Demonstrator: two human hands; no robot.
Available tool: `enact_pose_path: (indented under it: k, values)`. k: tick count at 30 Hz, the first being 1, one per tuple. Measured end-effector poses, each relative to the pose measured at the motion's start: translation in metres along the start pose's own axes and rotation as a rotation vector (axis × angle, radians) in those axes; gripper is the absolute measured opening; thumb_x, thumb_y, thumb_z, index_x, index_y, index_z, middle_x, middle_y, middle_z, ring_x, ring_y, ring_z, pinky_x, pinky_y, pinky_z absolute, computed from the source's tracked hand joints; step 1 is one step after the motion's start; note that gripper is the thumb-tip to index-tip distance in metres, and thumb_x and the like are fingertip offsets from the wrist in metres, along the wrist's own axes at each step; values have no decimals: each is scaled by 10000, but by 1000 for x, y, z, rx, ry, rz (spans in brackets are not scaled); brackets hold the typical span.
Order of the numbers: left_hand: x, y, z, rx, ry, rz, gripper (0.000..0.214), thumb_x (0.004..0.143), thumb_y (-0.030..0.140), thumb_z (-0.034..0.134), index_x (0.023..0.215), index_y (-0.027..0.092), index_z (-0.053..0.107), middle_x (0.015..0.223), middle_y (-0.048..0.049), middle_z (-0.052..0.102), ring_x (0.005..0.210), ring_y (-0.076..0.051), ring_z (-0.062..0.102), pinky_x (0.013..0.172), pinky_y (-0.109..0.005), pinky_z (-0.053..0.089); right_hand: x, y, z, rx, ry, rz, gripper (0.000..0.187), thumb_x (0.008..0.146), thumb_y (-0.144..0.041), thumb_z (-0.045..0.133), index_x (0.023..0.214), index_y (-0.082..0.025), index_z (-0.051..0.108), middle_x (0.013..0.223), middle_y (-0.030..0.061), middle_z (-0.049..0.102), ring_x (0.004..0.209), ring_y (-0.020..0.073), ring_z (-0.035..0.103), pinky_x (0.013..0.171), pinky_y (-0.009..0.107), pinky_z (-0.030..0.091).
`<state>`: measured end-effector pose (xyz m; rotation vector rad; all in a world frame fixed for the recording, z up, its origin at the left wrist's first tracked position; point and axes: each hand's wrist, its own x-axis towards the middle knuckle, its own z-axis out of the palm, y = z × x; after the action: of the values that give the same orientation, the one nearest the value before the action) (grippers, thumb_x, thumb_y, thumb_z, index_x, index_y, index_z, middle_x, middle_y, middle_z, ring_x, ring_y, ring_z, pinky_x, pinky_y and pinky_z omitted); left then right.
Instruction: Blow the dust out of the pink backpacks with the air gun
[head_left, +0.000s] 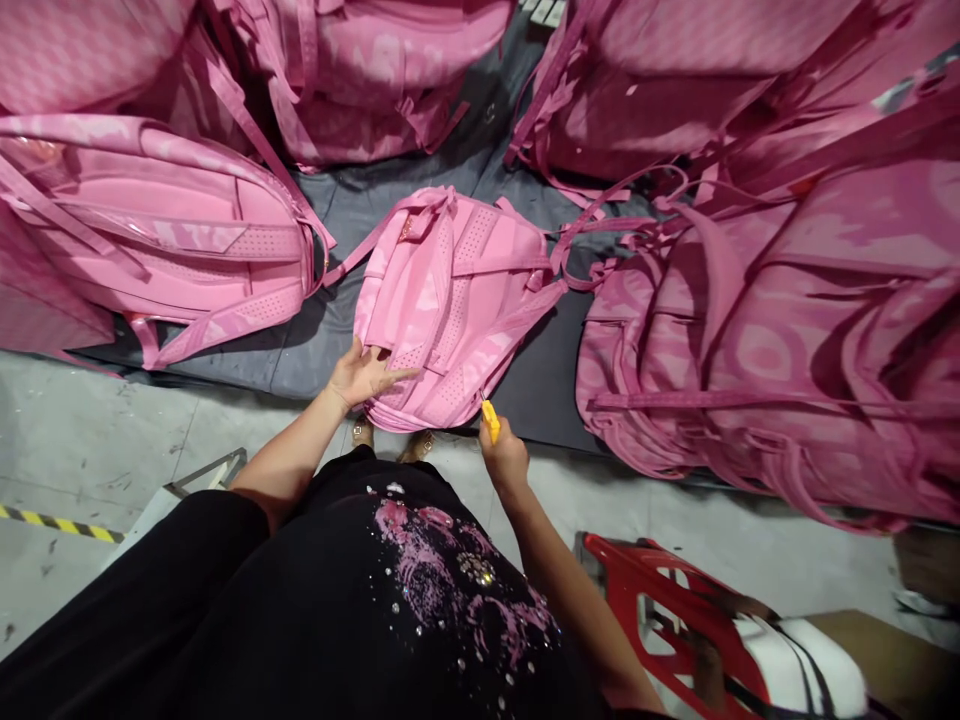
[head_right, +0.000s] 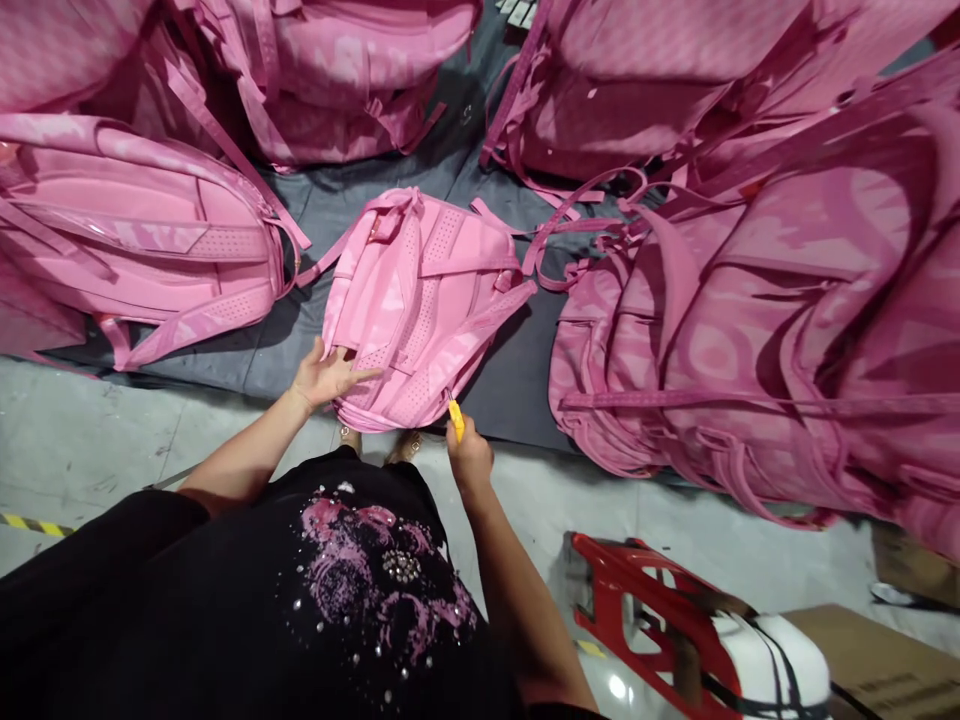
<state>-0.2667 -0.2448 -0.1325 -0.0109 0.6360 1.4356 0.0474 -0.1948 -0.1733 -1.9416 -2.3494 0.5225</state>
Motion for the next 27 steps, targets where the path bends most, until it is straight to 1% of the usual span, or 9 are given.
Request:
enact_pose_path:
  k: [2, 5, 7, 10, 16, 18, 21, 24, 27]
  values:
    - [3, 0, 6, 11, -9, 15, 482, 932, 656, 457, 970, 204, 621, 1136, -151, 669, 1029, -285, 682, 582, -252, 486, -7, 1, -5, -10, -7, 33, 411, 994, -418, 503, 1294, -156, 608, 790, 86, 701, 635, 182, 611, 577, 246, 295]
    - [7, 0, 14, -12, 18, 0, 525, 943, 679, 400, 952, 205, 625, 985, -117, 685, 762, -183, 658, 505, -208, 372, -16, 2, -10, 9, -26, 104, 403, 990, -441, 486, 1239, -160, 631, 822, 102, 711, 691, 218, 649, 593, 265, 345]
    - [10, 0, 18, -27, -11, -5, 549, 940, 696, 387, 1022, 217, 642, 976, -101, 689, 636, -130, 585, 490, -210, 333, -17, 2, -13, 69, -2, 109, 419, 986, -461, 463, 1229, -164, 631, 866, 114, 719, 750, 244, 673, 617, 283, 393]
    - [12, 1, 22, -30, -55, -26, 583, 944, 710, 345, 1111, 240, 646, 1045, -93, 695, 590, -100, 531, 488, -215, 315, -12, 1, -16, 140, 18, 113, 429, 965, -468, 460, 1208, -164, 640, 890, 122, 724, 804, 271, 690, 654, 310, 447]
    - [16, -5, 24, -31, -48, -52, 616, 946, 734, 301, 991, 225, 644, 952, -50, 687, 512, -54, 439, 449, -186, 267, -6, -7, -19, 226, 35, 129, 407, 937, -424, 488, 1191, -153, 654, 905, 118, 734, 865, 273, 697, 691, 313, 478]
    - [18, -4, 23, -67, -49, -73, 622, 937, 748, 308, 946, 215, 629, 891, -34, 676, 500, -49, 434, 442, -172, 272, -22, -6, -24, 197, 11, 150, 381, 948, -399, 495, 1195, -154, 651, 917, 120, 741, 871, 265, 700, 680, 294, 462]
    - [19, -2, 20, -173, -102, -94, 659, 943, 750, 256, 882, 190, 599, 792, -15, 644, 487, -49, 449, 432, -149, 289, -70, -2, -28, 95, -55, 185, 363, 989, -399, 474, 1195, -153, 644, 901, 138, 746, 822, 258, 710, 639, 272, 415]
    - [21, 0, 15, -221, -169, -127, 663, 954, 735, 234, 885, 183, 595, 772, -14, 639, 485, -55, 472, 423, -141, 303, -116, -11, -24, 22, -214, 206, 370, 1001, -377, 490, 1282, -166, 606, 872, 123, 752, 803, 255, 725, 611, 254, 385]
    - [28, 1, 11, -206, -190, -149, 599, 948, 720, 330, 897, 187, 599, 773, -13, 640, 494, -62, 488, 420, -141, 308, -123, -39, -17, -48, -370, 118, 401, 1007, -349, 491, 1377, -205, 549, 912, 104, 762, 865, 255, 736, 624, 249, 387]
